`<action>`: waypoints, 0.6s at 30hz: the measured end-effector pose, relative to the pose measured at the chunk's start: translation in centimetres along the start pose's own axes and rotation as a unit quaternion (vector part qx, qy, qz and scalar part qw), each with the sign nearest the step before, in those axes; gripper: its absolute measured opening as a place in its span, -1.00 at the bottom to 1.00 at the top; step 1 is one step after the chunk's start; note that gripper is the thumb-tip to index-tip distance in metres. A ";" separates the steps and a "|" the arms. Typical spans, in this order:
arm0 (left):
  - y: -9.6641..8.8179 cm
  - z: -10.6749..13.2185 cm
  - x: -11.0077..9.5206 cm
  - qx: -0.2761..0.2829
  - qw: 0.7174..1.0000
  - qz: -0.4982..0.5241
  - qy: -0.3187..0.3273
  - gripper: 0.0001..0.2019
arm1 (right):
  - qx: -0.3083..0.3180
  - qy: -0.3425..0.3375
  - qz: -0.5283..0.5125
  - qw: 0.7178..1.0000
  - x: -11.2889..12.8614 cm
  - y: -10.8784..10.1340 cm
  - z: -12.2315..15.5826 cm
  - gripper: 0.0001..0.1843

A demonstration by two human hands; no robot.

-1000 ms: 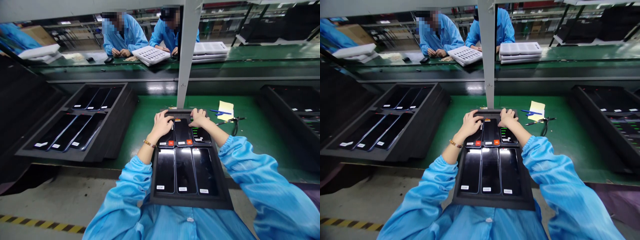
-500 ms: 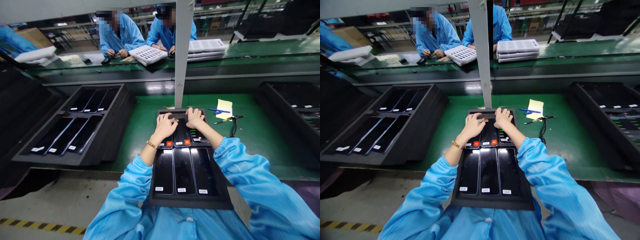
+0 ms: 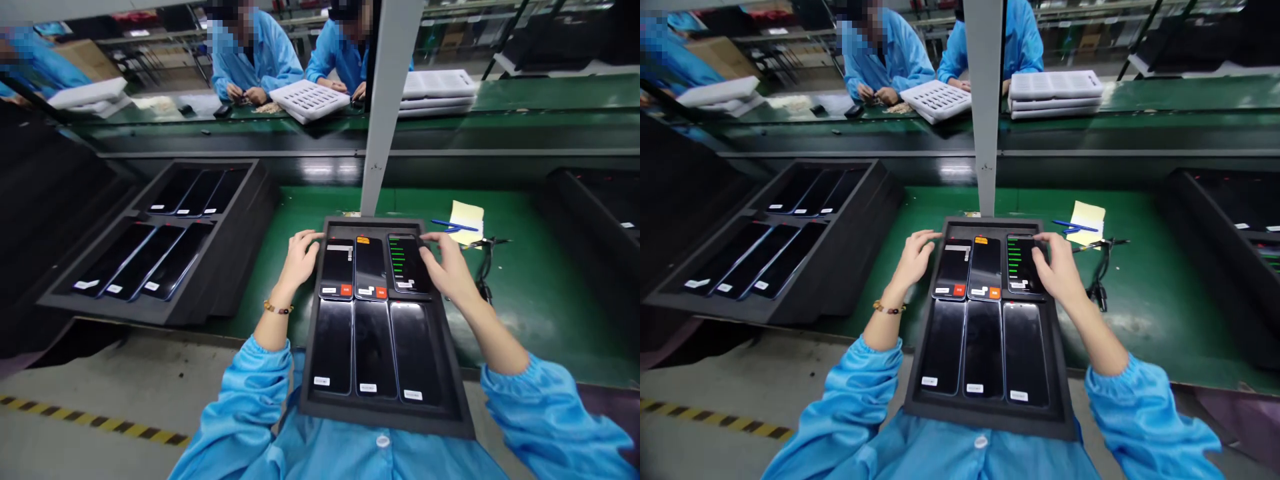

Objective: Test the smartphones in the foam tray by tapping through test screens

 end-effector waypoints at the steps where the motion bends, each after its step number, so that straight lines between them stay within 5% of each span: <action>1: -0.1 0.4 0.1 0.005 1.000 0.001 0.004 -0.62 | -0.015 0.006 -0.021 1.000 -0.7 0.2 0.9 -0.60; 8: 1.8 -1.9 -2.0 0.055 0.994 -0.083 0.053 -0.64 | -0.072 0.057 -0.106 0.990 -3.0 2.7 3.7 -0.50; 18: 2.6 -4.7 -2.9 0.051 0.992 -0.103 0.057 -0.57 | -0.089 0.065 -0.108 0.988 -2.1 2.2 3.8 -0.51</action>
Point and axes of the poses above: each hand's wrist, its own z-axis away from the middle knuckle, its own y-axis out of the palm, x = y × z, the point moved 3 cm from there along -z, towards the middle knuckle
